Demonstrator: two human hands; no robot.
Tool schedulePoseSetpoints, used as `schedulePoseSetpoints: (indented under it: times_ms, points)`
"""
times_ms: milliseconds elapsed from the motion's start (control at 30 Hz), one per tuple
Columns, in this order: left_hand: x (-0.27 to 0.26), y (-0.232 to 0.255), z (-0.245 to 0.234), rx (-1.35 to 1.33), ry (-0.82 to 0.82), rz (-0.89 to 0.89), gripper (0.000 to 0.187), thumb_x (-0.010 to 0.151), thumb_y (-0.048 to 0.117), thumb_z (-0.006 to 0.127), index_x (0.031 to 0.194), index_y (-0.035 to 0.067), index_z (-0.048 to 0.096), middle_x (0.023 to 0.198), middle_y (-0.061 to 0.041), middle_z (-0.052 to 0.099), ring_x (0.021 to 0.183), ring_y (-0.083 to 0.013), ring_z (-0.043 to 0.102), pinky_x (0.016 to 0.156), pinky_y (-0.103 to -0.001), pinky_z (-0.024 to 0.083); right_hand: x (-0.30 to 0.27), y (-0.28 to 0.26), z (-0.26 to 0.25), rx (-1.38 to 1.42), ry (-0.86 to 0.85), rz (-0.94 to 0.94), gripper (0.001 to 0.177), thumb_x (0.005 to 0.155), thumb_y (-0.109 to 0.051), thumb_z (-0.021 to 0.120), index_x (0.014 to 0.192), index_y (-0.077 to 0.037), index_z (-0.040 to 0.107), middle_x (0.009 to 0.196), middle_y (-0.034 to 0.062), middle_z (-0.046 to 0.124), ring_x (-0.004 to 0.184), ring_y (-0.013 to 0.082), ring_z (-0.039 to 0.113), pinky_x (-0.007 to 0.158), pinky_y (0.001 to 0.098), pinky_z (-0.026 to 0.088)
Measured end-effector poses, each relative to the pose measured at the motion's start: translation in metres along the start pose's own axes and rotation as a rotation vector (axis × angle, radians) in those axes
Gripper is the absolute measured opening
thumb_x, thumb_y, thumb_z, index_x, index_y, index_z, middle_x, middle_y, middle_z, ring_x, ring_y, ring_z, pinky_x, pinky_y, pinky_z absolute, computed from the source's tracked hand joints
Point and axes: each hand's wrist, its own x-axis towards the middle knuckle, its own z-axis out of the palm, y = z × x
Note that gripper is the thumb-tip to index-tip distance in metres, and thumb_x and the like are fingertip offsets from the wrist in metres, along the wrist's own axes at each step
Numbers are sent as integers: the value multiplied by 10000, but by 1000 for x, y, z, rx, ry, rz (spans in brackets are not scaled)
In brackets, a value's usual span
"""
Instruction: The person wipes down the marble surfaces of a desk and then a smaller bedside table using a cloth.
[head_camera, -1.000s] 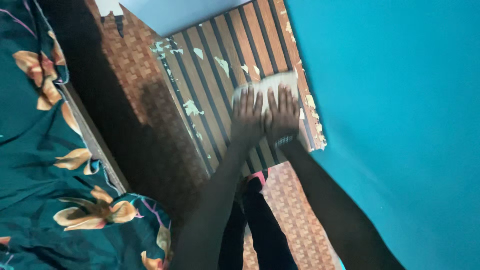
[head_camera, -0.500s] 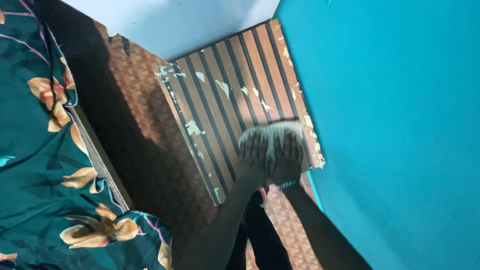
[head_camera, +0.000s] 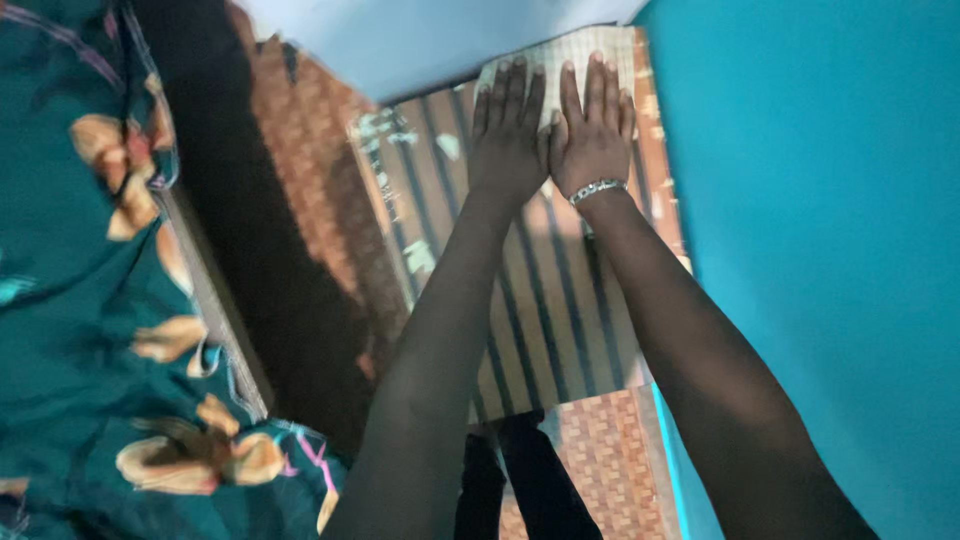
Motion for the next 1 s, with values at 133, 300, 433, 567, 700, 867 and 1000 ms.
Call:
schedulePoseSetpoints:
  times_ms: [133, 300, 433, 567, 700, 867, 1000]
  points:
    - [-50, -63, -36, 9, 19, -176, 697, 1070, 462, 437, 1632, 83, 276, 1699, -163, 227, 1599, -332, 163, 1312, -517, 118, 4, -85, 23, -17, -138, -78, 721, 1026, -362, 412, 1677, -138, 197, 1727, 184, 91, 1605, 351, 71, 1280, 549, 96]
    - [-118, -74, -71, 74, -68, -356, 692, 1090, 459, 366, 1634, 44, 262, 1710, -196, 194, 1600, -370, 116, 1297, -522, 79, -40, -140, 27, 93, -91, -242, 698, 1039, -342, 430, 1681, -157, 228, 1733, 177, 92, 1601, 360, 84, 1280, 539, 103]
    - [-179, -35, -63, 102, -65, -342, 697, 1090, 434, 352, 1628, 1, 253, 1709, -233, 166, 1596, -383, 99, 1291, -519, 69, -113, -124, 24, 101, -120, -246, 691, 1033, -360, 436, 1674, -178, 253, 1743, 156, 99, 1615, 328, 94, 1290, 526, 111]
    - [-259, 27, -56, 99, -241, -205, 677, 1066, 380, 360, 1612, -9, 265, 1713, -212, 191, 1614, -346, 127, 1307, -527, 57, -218, -89, 18, 48, -136, -122, 709, 978, -429, 468, 1630, -192, 318, 1699, 192, 175, 1573, 376, 133, 1253, 540, 101]
    - [-304, 85, -51, -10, -134, -158, 684, 1018, 357, 424, 1598, 7, 328, 1685, -223, 253, 1589, -384, 145, 1289, -559, 69, -291, -49, 5, 69, -58, -160, 710, 989, -395, 465, 1643, -151, 333, 1707, 214, 239, 1592, 383, 195, 1277, 550, 126]
    - [-243, 76, -30, -80, -119, -79, 662, 1028, 382, 442, 1569, 9, 367, 1660, -248, 283, 1581, -381, 204, 1282, -580, 100, -242, -23, 13, 18, 21, -122, 689, 984, -356, 444, 1637, -168, 336, 1701, 201, 249, 1585, 369, 218, 1267, 546, 149]
    - [-143, 64, 12, -55, 24, -27, 639, 1035, 371, 447, 1555, 1, 398, 1633, -262, 318, 1555, -402, 234, 1277, -558, 125, -149, 19, 24, -32, 103, -96, 642, 1047, -339, 375, 1651, -131, 313, 1701, 230, 217, 1575, 388, 201, 1234, 565, 159]
